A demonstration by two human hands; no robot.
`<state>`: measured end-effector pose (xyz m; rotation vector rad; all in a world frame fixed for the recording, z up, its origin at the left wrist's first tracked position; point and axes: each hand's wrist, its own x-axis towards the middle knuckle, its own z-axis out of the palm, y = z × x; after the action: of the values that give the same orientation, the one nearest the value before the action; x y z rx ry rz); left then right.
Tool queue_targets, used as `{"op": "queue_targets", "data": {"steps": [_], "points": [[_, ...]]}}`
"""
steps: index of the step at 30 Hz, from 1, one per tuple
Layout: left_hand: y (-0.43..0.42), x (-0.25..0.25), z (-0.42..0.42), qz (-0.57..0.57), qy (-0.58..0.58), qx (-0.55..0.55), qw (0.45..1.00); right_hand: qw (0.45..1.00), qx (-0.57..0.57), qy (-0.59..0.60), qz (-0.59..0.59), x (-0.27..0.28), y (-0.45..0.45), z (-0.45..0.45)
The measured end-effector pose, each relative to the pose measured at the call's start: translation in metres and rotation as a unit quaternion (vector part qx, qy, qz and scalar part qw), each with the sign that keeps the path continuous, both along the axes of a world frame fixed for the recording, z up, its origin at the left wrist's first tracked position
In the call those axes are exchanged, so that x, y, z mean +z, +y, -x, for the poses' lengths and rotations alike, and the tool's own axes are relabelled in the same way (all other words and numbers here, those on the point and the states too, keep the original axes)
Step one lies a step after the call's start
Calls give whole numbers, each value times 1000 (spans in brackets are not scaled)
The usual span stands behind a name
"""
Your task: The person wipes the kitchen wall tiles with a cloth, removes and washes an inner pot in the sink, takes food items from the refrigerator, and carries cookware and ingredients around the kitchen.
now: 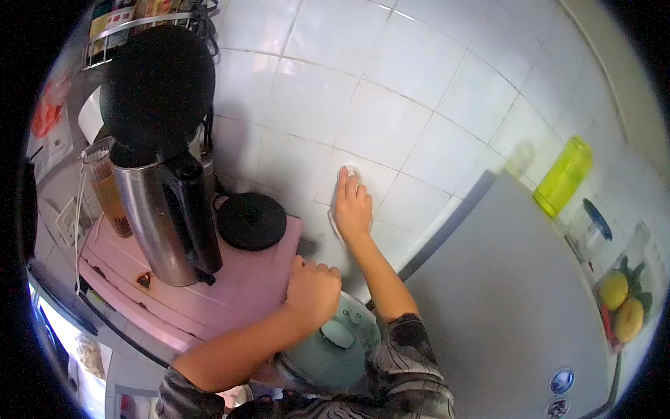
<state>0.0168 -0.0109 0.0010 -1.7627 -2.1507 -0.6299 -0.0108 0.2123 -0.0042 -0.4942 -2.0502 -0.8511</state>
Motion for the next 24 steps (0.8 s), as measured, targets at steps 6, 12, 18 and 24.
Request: {"op": "queue_targets", "data": {"steps": [6, 12, 18, 24], "points": [[2, 1, 3, 4, -6, 8, 1000, 1000, -5, -12, 21, -22, 4, -10], [4, -3, 1, 16, -13, -17, 1000, 999, -32, -32, 26, -16, 3, -19], [2, 2, 7, 5, -12, 9, 1000, 997, -54, -17, 42, -63, 55, -91], [4, 4, 0, 66, 32, 8, 997, 947, -12, 314, 68, 94, 54, -51]]}}
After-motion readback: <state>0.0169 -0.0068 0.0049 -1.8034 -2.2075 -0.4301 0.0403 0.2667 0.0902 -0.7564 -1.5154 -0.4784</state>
